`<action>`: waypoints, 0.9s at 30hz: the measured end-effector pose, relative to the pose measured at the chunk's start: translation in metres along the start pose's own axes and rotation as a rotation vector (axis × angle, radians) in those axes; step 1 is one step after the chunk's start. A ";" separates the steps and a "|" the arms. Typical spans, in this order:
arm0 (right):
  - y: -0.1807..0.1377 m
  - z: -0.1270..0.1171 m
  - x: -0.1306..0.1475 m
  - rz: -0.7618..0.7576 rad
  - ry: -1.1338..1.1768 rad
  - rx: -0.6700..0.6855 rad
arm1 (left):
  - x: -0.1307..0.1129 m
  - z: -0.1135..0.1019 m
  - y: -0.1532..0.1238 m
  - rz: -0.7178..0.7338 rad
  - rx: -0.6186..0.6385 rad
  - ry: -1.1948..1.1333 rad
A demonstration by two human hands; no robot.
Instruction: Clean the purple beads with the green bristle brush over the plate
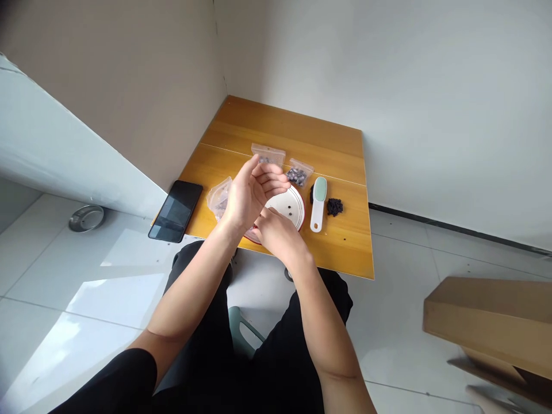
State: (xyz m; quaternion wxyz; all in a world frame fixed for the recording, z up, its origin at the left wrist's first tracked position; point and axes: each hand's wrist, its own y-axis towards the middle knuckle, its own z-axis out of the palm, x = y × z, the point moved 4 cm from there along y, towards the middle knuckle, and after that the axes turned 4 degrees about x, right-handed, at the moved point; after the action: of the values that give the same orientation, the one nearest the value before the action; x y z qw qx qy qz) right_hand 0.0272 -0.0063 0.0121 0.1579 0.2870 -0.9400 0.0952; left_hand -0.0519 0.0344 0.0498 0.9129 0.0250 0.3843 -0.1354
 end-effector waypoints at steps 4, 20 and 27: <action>0.002 -0.001 -0.001 0.089 0.033 0.025 | 0.019 -0.013 0.010 -0.007 0.022 -0.004; -0.002 -0.011 -0.020 0.121 0.276 0.028 | 0.035 -0.054 0.027 -0.028 -0.246 -0.172; -0.008 -0.034 -0.042 0.083 0.523 -0.205 | 0.043 -0.056 0.028 -0.037 -0.320 -0.221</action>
State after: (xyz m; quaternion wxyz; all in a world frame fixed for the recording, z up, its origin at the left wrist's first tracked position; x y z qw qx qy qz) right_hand 0.0731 0.0178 0.0295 0.4190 0.1966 -0.8831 0.0767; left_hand -0.0550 0.0596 -0.0217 0.9391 -0.1426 0.2989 -0.0914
